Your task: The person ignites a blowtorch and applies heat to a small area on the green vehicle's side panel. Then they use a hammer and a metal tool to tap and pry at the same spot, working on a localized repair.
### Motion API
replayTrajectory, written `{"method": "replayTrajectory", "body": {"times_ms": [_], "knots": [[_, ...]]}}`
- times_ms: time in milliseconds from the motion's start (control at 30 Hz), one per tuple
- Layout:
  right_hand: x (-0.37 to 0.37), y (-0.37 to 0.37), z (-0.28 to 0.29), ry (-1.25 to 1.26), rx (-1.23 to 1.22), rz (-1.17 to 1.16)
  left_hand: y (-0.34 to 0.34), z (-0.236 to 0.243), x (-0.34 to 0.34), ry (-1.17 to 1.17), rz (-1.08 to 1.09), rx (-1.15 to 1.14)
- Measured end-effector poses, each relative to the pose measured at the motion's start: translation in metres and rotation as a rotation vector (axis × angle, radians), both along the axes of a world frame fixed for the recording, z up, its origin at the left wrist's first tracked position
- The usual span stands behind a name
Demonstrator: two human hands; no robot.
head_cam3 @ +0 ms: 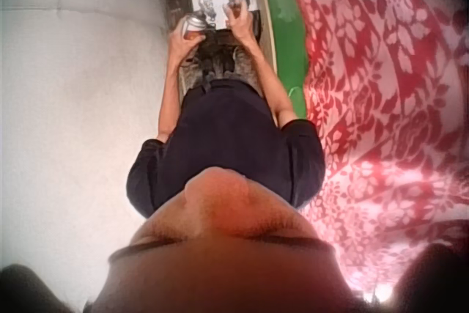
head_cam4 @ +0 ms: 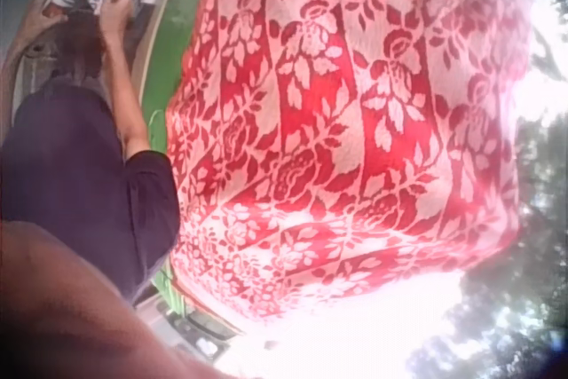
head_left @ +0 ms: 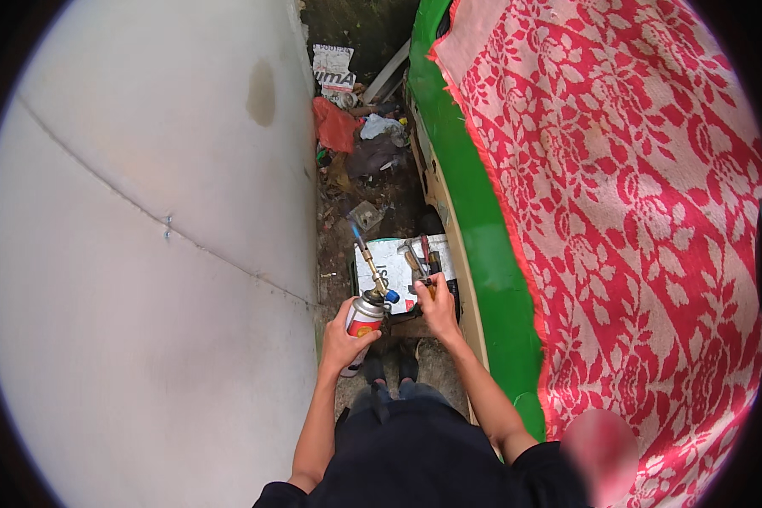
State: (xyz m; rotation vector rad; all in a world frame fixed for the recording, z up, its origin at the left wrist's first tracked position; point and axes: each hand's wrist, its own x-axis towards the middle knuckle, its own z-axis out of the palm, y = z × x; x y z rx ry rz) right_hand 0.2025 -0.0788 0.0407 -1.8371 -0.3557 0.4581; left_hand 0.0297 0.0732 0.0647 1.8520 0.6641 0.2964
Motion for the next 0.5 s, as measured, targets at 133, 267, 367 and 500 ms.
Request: {"method": "replayTrajectory", "body": {"times_ms": [133,267,367,500], "knots": [[0.03,-0.021,-0.118,0.281,-0.215,-0.039,0.01,-0.041,0.002,-0.07,-0.007,-0.125],[0.039,-0.007,-0.196,0.364,-0.298,-0.047,0.018,-0.094,0.002,-0.12,0.021,-0.299],[0.056,-0.002,-0.302,0.123,-0.456,-0.051,0.021,-0.131,0.014,-0.083,-0.013,-0.367],[0.066,0.032,-0.363,0.118,-0.484,-0.053,0.022,-0.173,0.013,-0.044,-0.014,-0.46]]}}
